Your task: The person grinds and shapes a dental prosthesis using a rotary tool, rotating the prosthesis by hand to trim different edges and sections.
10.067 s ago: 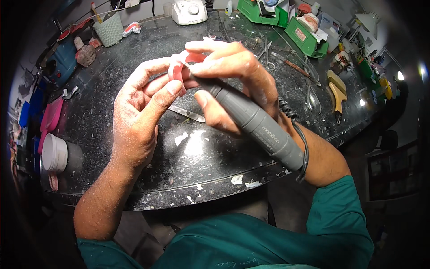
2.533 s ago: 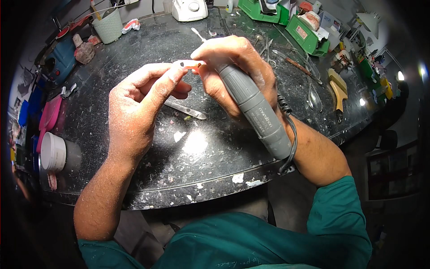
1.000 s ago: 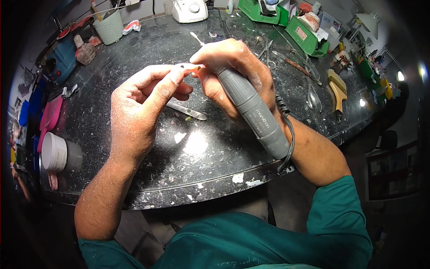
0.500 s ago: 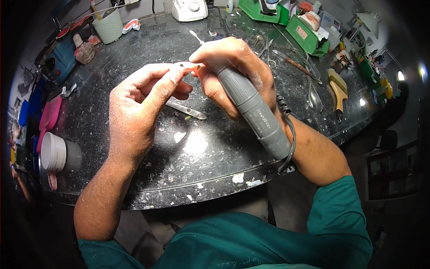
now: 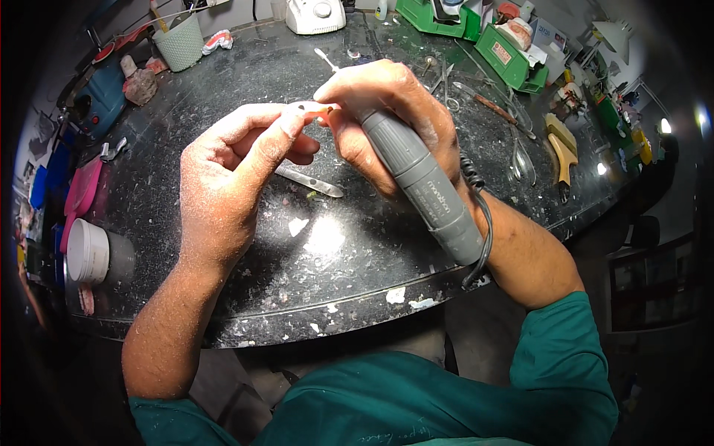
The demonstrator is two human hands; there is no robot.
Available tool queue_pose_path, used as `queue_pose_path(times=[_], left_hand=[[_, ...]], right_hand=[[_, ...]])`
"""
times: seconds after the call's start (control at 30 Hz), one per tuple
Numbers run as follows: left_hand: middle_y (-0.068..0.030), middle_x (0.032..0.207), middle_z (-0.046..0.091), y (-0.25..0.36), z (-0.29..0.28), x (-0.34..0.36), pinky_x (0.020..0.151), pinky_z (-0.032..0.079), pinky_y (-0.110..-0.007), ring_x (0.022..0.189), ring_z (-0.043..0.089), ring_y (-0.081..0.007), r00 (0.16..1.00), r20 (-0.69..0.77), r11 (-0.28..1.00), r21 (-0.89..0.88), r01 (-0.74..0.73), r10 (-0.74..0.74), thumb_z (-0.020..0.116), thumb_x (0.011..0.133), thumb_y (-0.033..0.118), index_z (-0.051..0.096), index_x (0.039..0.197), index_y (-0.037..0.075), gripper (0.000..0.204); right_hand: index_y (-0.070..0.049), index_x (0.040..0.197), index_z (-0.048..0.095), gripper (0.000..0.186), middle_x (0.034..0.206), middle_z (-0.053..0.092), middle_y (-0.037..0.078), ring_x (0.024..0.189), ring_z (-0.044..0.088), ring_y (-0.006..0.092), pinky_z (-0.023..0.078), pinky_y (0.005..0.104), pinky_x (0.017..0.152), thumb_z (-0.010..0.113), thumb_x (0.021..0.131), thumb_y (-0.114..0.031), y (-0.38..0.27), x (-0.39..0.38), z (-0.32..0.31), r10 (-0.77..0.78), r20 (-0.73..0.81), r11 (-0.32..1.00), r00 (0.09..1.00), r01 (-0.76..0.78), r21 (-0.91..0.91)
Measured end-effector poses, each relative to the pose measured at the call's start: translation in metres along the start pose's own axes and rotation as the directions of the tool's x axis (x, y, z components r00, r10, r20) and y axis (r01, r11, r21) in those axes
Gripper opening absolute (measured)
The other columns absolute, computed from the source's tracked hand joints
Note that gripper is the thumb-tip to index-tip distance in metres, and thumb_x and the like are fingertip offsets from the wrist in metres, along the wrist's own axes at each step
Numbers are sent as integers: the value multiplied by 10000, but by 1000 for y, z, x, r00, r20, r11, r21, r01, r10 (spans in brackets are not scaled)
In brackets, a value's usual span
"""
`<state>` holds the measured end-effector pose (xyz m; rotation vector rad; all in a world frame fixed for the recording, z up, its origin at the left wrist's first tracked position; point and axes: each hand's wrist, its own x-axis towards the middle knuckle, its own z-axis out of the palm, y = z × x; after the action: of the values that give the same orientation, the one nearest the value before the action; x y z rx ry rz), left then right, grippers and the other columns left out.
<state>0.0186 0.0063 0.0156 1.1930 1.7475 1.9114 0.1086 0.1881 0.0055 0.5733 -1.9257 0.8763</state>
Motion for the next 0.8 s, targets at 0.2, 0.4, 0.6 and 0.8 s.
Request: queue_pose_path(times=[0.2,0.4,0.6,0.8], left_hand=[[-100,885,712,0,0,-1,857,512,-304,841,673,-156,1000,-4,1000,3,-2,2,622,1002,256,705,1143,-16,318],[-101,912,726,0,-2,0,857,519,-292,859,683,-149,1000,8,1000,-14,4,-4,641,995,225,704,1147,-16,291],[-100,917,727,0,-1,0,862,521,-291,864,686,-148,1000,3,1000,-15,7,-6,642,994,222,707,1146,-15,288],[-101,898,716,-1,-1,0,870,522,-309,856,683,-159,1000,-6,1000,-1,4,-4,627,1001,262,711,1138,-12,318]], right_hand=[[13,1134,647,303,1048,652,80,861,647,135,521,251,761,693,845,91,2,2,-1,-101,6,991,995,101,-87],[12,1130,651,301,1043,654,78,865,648,136,519,248,766,695,843,92,2,2,-1,-68,0,996,998,68,-54],[8,1130,653,303,1042,655,79,865,648,138,519,253,767,700,842,88,2,1,-1,-61,-2,997,998,60,-47],[1,1122,654,298,1039,659,82,870,653,151,522,263,771,702,839,82,0,2,0,-69,-4,995,998,69,-73]])
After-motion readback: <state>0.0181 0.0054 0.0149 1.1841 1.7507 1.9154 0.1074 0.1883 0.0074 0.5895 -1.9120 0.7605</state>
